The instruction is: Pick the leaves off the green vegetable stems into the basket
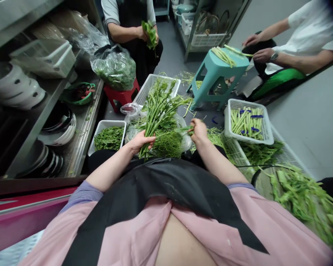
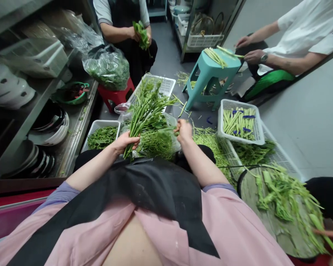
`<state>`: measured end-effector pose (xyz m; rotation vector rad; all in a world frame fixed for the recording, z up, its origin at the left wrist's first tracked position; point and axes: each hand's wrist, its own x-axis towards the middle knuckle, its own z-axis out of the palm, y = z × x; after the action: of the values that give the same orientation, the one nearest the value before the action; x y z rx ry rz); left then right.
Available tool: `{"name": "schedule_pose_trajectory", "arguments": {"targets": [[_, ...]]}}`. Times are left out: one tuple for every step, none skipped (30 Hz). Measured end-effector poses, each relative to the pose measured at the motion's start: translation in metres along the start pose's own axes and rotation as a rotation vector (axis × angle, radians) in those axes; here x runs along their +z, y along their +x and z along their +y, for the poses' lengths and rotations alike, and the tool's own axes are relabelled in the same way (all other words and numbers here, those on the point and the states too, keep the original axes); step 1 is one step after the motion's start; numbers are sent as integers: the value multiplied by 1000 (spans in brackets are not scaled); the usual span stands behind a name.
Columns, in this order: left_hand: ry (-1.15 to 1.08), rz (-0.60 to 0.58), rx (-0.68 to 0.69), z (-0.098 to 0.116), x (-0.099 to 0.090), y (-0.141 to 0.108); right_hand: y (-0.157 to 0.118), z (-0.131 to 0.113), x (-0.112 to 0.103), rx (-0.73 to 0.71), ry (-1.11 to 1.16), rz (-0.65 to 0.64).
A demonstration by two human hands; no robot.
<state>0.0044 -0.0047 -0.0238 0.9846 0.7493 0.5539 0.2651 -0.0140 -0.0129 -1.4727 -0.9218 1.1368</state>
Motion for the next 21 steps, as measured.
{"name": "schedule_pose_trajectory", "arguments": {"targets": [[16,-1,-8,1,1,0,0,-8,-6,-127,-64,89],[28,-4,-19,2,1,0,-1,-18,-10,-269,-167,126],[34,-10,-30,2,3,0,-3,-27,-12,-411,-310,83],[33,-15,-41,3,4,1,-7,-34,-10,-531,-483,-52],[27,-20,-48,3,6,1,-10,-40,-5,-613,-663,-249],[19,-22,-52,3,8,1,-14,-42,3,-672,-830,-445],[11,-22,-54,3,9,2,-16,-42,11,-720,-973,-605],[4,-19,-57,3,10,2,-17,-40,20,-763,-1085,-719],[0,-15,-61,3,11,1,-18,-35,28,-799,-1165,-793],[-2,-10,-67,2,11,1,-18,-30,35,-819,-1218,-830],[-3,-6,-72,2,11,1,-18,-24,39,-817,-1249,-838],[-7,-3,-75,2,9,0,-18,-19,42,-788,-1262,-830],[-11,-2,-77,1,8,0,-19,-15,43,-737,-1266,-819],[-17,-2,-77,1,6,-1,-21,-13,43,-673,-1266,-815],[-24,-6,-76,1,4,-1,-22,-11,43,-614,-1264,-814],[-30,-13,-78,0,2,-1,-24,-11,42,-570,-1260,-820],[-34,-23,-83,-1,0,0,-26,-11,41,-548,-1255,-830],[-36,-34,-90,-2,-2,0,-27,-11,40,-540,-1249,-833],[-37,-45,-98,-3,-3,1,-27,-11,39,-542,-1241,-830],[-36,-53,-105,-5,-5,2,-27,-10,39,-545,-1228,-829],[-35,-58,-111,-6,-6,3,-26,-10,39,-545,-1209,-833]]}}
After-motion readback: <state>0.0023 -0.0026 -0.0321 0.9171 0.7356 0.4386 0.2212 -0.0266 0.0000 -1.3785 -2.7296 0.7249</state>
